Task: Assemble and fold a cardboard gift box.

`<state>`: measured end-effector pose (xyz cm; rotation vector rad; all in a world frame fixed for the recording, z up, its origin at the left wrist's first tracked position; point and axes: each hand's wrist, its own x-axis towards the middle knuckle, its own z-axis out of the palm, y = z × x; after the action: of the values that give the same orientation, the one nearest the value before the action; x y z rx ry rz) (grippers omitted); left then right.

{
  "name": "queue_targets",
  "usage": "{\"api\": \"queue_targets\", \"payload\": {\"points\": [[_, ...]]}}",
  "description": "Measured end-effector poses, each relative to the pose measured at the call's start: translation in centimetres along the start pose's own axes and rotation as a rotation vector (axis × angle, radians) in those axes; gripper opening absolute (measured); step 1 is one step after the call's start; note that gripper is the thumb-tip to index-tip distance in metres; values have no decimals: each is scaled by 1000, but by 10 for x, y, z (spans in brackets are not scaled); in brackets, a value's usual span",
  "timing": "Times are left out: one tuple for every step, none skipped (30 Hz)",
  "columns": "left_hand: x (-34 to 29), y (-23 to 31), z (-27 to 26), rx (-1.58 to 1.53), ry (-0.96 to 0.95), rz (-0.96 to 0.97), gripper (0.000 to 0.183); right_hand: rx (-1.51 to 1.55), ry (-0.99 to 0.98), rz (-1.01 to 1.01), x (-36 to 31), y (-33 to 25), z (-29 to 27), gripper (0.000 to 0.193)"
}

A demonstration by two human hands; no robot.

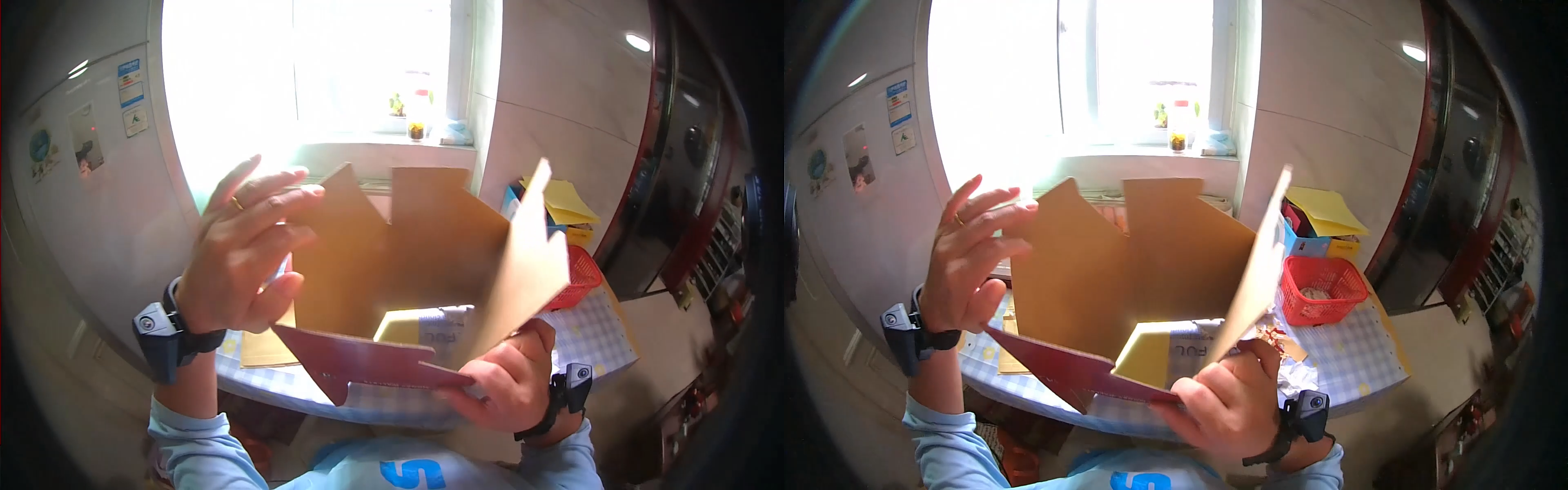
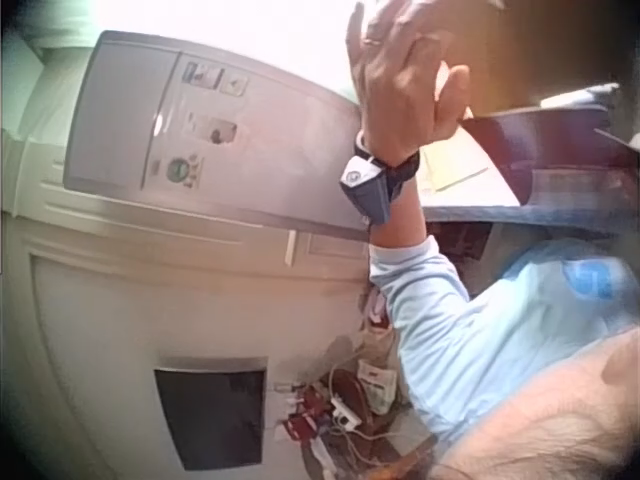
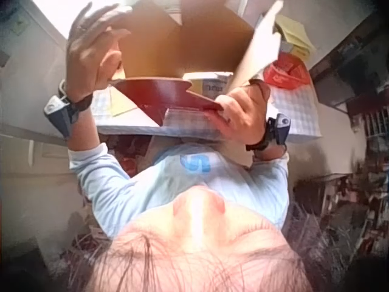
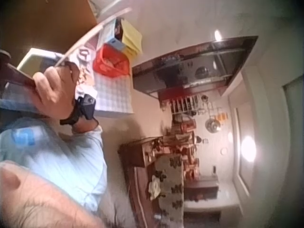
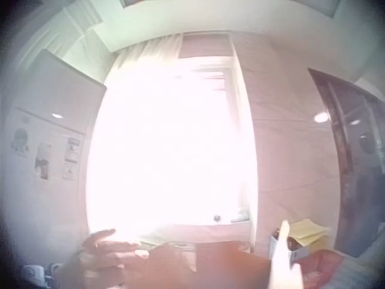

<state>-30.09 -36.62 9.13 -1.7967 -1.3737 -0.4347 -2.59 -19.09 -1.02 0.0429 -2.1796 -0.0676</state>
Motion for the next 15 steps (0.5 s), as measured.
{"api": "queue_targets", "payload": {"points": [[-2, -2, -2, 51, -48, -22, 43, 18, -13, 27, 0, 2, 0, 26], [-3, -3, -2, 87, -75, -50, 49, -2, -12, 35, 1, 3, 1, 27], [-6, -3, -3, 75, -67, -44, 49, -3, -16, 28, 1, 4, 2, 27], [-8, -3, -3, 92, -51, -67, 51, 3, -7, 45, 1, 5, 2, 27], [-11, -2, -2, 106, -34, -83, 53, 9, 21, 55, 1, 6, 3, 27], [-14, 2, 0, 108, -26, -99, 59, 15, 17, 46, 2, 8, 4, 28], [-17, 4, 1, 83, -12, -96, 59, 6, -4, 62, 3, 11, 6, 28], [-19, 5, 1, 73, -40, -56, 61, 39, -5, 49, 5, 14, 8, 28], [-20, 5, 2, 66, -65, -17, 63, 69, -5, 38, 6, 17, 10, 29], [-21, 5, 3, 61, -69, -11, 63, 60, -9, 30, 8, 20, 10, 32], [-21, 5, 4, 56, -67, -9, 63, 56, -12, 34, 9, 22, 10, 32], [-21, 6, 4, 23, -85, 7, 63, 81, -32, 42, 10, 23, 10, 33], [-21, 6, 5, 2, -122, 19, 63, 110, -42, 50, 11, 25, 9, 33], [-20, 6, 4, -17, -102, 27, 63, 100, -55, 57, 11, 26, 8, 33], [-19, 5, 3, -37, -132, 28, 63, 108, -68, 56, 12, 27, 7, 33]]}}
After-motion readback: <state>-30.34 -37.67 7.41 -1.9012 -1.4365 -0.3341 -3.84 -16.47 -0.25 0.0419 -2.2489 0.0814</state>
